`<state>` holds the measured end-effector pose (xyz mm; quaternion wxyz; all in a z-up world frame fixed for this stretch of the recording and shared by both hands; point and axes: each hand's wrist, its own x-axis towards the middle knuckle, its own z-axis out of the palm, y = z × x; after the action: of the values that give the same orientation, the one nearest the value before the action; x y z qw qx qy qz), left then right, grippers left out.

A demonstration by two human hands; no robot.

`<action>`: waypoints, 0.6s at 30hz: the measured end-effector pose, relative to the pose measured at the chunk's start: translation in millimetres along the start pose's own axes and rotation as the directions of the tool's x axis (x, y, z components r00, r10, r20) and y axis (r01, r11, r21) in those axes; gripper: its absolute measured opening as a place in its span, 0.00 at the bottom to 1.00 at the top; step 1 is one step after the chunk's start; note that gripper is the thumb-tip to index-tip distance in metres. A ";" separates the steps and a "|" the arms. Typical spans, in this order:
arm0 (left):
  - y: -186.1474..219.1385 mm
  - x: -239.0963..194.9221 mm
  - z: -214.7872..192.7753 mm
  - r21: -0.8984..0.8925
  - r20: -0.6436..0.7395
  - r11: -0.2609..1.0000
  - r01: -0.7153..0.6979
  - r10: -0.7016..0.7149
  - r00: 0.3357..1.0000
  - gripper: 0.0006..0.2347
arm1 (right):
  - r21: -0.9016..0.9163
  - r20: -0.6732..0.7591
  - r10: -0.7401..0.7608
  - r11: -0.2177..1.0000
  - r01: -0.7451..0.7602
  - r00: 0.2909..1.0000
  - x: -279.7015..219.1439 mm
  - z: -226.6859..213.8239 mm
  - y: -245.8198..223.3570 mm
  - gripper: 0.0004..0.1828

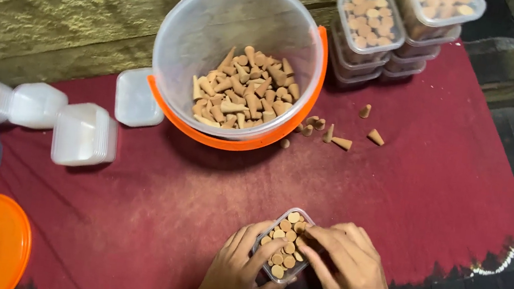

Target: The person is sorting incense cones by picking them from a large bucket and placing them into a small plastic container.

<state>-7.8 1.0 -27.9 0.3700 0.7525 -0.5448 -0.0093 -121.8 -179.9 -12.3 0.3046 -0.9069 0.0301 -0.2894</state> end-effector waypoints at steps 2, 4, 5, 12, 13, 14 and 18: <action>-1.1 -1.5 2.1 0.006 -0.010 1.000 -0.011 0.011 1.000 0.18 | -0.041 -0.006 -0.006 0.999 0.005 1.000 3.8 1.2 -5.8 0.12; -2.8 -2.1 3.7 0.012 -0.031 1.000 -0.013 0.013 0.999 0.18 | -0.081 0.000 -0.020 0.997 0.019 1.000 7.2 2.5 -9.5 0.10; -3.9 -2.4 3.4 0.009 -0.038 1.000 -0.022 0.022 0.999 0.18 | -0.092 0.018 -0.034 0.995 0.035 0.999 8.3 3.9 -11.0 0.08; -5.1 -6.9 2.0 -0.001 -0.090 1.000 -0.010 0.010 0.996 0.26 | -0.068 0.124 -0.046 0.996 0.055 0.991 -6.5 5.8 -4.5 0.09; -5.6 -9.6 3.0 0.002 -0.106 1.000 0.003 -0.003 0.994 0.26 | -0.063 0.138 -0.062 0.996 0.071 0.989 -7.1 5.9 -4.1 0.09; -6.5 -11.1 3.7 -0.017 -0.073 1.000 0.013 -0.014 0.997 0.27 | -0.082 0.141 -0.051 0.995 0.063 0.989 -7.1 5.6 -3.9 0.09; -6.7 -12.5 2.5 -0.049 -0.004 0.998 0.045 -0.045 0.999 0.29 | -0.143 0.169 0.014 0.990 0.011 0.985 -9.9 2.7 -2.5 0.08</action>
<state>-8.5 10.9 -38.3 0.3894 0.7554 -0.5262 -0.0289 -128.9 -174.2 -17.7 0.2404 -0.9478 0.0255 -0.2079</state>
